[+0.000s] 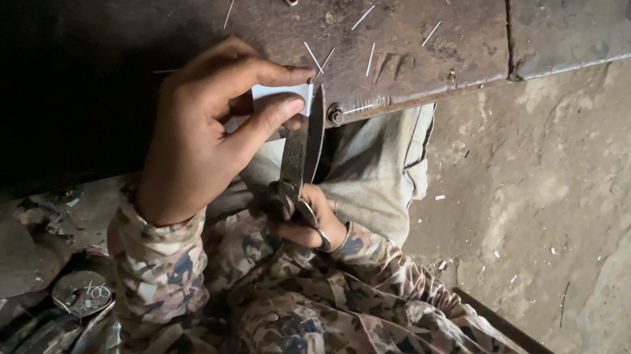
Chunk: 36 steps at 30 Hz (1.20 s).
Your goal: The person cuts small white rectangular pieces with scissors and inserts them into the slots of a brown circular stator-like component. The person repeats this process, cutting and placing pieces into the slots.
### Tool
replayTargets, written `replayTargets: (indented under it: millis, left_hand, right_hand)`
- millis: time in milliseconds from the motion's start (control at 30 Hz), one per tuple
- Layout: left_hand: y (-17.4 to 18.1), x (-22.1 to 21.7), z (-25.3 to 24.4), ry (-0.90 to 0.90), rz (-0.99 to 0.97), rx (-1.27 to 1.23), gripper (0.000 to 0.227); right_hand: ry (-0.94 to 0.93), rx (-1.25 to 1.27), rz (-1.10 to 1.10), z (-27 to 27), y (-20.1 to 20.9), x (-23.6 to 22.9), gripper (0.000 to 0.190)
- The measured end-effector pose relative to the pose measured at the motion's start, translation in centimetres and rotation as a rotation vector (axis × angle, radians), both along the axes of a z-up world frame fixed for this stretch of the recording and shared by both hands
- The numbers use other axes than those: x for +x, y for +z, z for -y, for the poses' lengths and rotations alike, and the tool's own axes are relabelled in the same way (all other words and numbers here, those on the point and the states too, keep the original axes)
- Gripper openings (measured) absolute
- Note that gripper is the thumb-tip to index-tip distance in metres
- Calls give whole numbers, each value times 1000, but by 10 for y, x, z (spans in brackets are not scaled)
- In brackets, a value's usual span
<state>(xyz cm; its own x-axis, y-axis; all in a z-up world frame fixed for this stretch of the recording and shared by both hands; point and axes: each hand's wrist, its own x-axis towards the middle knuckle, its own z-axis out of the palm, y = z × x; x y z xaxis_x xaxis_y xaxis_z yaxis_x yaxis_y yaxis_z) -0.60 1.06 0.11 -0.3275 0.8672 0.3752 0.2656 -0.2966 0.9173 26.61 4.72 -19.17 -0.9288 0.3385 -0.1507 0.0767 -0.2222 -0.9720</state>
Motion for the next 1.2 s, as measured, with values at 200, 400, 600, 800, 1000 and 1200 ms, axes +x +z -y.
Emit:
replayTargets:
  millis: [200, 400, 600, 800, 1000, 1200]
  left_hand:
    - [3, 0, -1, -19, 29, -12, 16]
    - [0, 2, 1, -29, 90, -28, 16]
    - [-1, 11, 0, 95, 335, 97, 16]
    - [11, 18, 8, 326, 137, -52, 13]
    - [4, 36, 6, 275, 116, 129, 15]
    - [-5, 93, 22, 239, -3, 174, 16]
  right_hand:
    - [13, 16, 81, -3, 14, -4, 22]
    - [22, 47, 19, -7, 26, -10, 26]
    - [78, 33, 272, -14, 49, -4, 30]
    - [47, 696, 302, -33, 119, 48, 34]
    - [335, 984, 591, -40, 162, 83, 44]
    - [243, 1092, 224, -43, 196, 65, 47]
